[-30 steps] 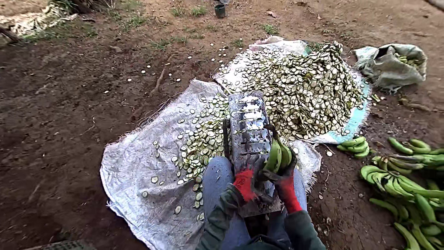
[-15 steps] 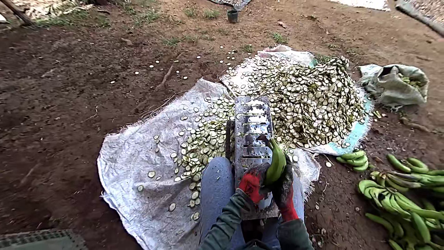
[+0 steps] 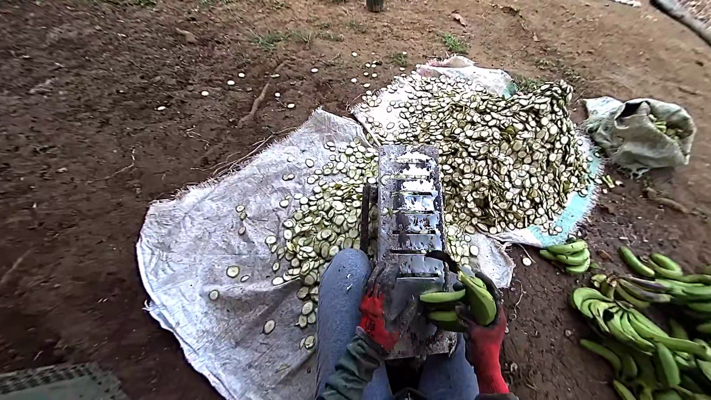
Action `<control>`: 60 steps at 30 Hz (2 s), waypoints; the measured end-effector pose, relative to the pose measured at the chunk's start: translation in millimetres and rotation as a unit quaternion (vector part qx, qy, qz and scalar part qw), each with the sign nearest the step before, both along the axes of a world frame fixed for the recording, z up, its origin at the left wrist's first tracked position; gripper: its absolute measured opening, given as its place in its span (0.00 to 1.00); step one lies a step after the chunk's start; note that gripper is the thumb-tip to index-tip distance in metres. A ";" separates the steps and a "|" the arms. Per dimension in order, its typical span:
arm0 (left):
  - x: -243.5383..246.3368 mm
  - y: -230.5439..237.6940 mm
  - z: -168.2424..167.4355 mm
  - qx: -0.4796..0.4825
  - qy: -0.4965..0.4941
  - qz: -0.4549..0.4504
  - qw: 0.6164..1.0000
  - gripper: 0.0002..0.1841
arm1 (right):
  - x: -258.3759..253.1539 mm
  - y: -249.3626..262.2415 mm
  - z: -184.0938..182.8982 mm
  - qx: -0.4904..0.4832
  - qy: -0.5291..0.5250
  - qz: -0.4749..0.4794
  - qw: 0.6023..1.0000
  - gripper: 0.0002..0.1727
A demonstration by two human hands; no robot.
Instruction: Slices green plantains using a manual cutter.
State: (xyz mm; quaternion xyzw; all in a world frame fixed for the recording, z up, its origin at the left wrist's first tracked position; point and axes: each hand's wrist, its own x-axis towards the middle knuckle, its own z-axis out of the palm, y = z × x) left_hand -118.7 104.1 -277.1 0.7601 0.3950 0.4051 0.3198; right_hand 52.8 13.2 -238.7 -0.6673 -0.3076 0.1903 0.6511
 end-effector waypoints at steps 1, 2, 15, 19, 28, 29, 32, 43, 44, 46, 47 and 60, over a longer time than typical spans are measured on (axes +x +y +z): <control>-0.6 -3.0 -4.5 0.005 0.003 0.018 1.000 0.40 | 3.2 13.4 2.4 -0.005 -0.010 -0.013 1.000 0.48; 1.5 -5.4 -5.6 -0.003 0.036 0.012 0.999 0.39 | 9.9 38.8 8.1 -0.008 -0.029 -0.021 0.999 0.46; 9.6 -3.7 -23.9 0.093 0.087 0.052 0.991 0.31 | 12.1 71.7 9.8 -0.021 -0.104 -0.050 0.993 0.47; 16.6 -6.2 -32.6 0.103 0.090 0.044 0.990 0.30 | 7.3 65.8 3.4 -0.025 -0.084 -0.095 0.992 0.45; 13.9 -2.0 -32.3 0.111 0.054 0.069 0.990 0.28 | 68.4 278.6 35.8 -0.039 -0.208 -0.017 0.977 0.43; 13.7 -2.5 -33.4 0.113 0.048 0.067 0.990 0.28 | 61.2 248.1 28.4 -0.029 -0.191 -0.012 0.981 0.43; 13.1 -3.2 -34.3 0.111 0.028 0.065 0.991 0.27 | 16.1 127.2 -2.3 0.038 -0.169 -0.007 0.985 0.45; 14.5 0.8 -38.8 0.127 0.024 0.078 0.989 0.26 | 61.9 291.0 12.2 -0.012 -0.234 0.059 0.970 0.49; 12.9 1.9 -38.1 0.125 0.006 0.095 0.988 0.25 | 61.2 297.3 15.2 -0.019 -0.228 0.061 0.971 0.50; 7.8 7.2 -30.4 0.095 -0.020 0.136 0.986 0.21 | 53.8 273.7 8.4 -0.005 -0.218 0.057 0.974 0.50; 5.7 13.2 -23.4 0.063 -0.025 0.156 0.986 0.21 | 47.7 245.7 1.9 0.008 -0.218 0.047 0.975 0.49; -68.0 78.8 6.2 0.080 0.049 0.182 0.979 0.28 | 58.3 274.6 -6.9 -0.006 -0.359 0.065 0.931 0.48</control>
